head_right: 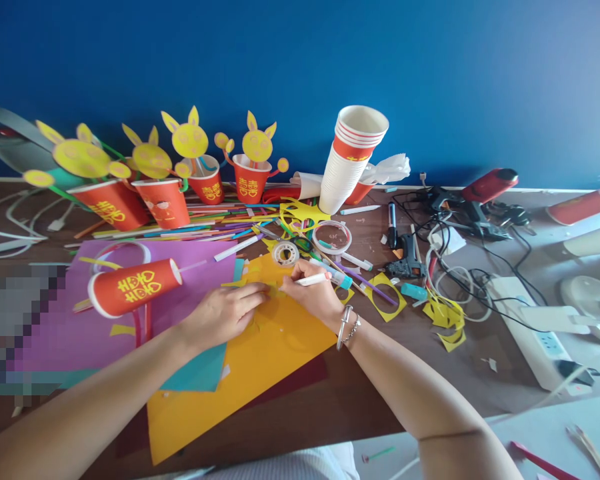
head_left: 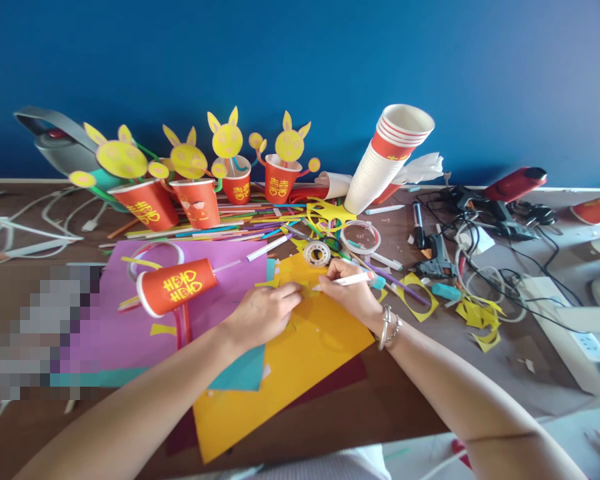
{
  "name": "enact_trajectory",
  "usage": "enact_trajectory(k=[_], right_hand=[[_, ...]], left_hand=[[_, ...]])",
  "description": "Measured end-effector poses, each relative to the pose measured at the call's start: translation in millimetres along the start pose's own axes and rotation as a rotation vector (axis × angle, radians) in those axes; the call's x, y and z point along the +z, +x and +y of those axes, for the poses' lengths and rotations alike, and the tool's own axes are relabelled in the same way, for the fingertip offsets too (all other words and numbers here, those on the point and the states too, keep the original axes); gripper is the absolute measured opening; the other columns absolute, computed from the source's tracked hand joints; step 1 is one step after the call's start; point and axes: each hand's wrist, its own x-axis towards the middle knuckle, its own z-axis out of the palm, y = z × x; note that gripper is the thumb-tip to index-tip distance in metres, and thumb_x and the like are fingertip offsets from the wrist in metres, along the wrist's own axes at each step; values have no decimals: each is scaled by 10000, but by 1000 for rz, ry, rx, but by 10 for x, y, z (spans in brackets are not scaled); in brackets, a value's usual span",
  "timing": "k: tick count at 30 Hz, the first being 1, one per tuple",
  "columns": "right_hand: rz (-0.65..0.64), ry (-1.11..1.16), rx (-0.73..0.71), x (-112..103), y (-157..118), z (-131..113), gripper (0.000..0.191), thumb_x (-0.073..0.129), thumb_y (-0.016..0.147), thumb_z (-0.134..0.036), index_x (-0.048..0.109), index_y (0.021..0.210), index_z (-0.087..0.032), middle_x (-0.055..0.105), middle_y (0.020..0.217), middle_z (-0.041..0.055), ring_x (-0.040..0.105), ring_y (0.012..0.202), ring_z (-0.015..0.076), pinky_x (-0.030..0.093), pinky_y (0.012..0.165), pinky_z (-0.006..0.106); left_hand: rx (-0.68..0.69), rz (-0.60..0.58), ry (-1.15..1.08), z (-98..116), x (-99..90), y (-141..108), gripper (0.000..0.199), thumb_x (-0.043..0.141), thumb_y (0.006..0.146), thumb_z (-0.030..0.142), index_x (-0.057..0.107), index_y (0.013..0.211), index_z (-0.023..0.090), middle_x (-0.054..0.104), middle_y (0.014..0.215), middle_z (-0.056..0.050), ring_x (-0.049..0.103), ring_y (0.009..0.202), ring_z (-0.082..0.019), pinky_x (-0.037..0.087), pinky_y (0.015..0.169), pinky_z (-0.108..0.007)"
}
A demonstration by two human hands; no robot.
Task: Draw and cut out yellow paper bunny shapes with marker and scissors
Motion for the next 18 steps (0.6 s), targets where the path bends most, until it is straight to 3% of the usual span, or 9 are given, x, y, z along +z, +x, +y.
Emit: enact_trajectory(k=[18], right_hand=[[-29, 28, -34, 23, -24, 6, 270, 575, 718, -276, 365, 565, -206, 390, 522, -51, 325, 503, 94, 238, 452, 234]], left_hand=[[6, 11, 31, -6, 19, 1, 339, 417, 805, 45, 633, 1009, 206, 648, 1151, -23, 672, 838, -170, 532, 652, -261]])
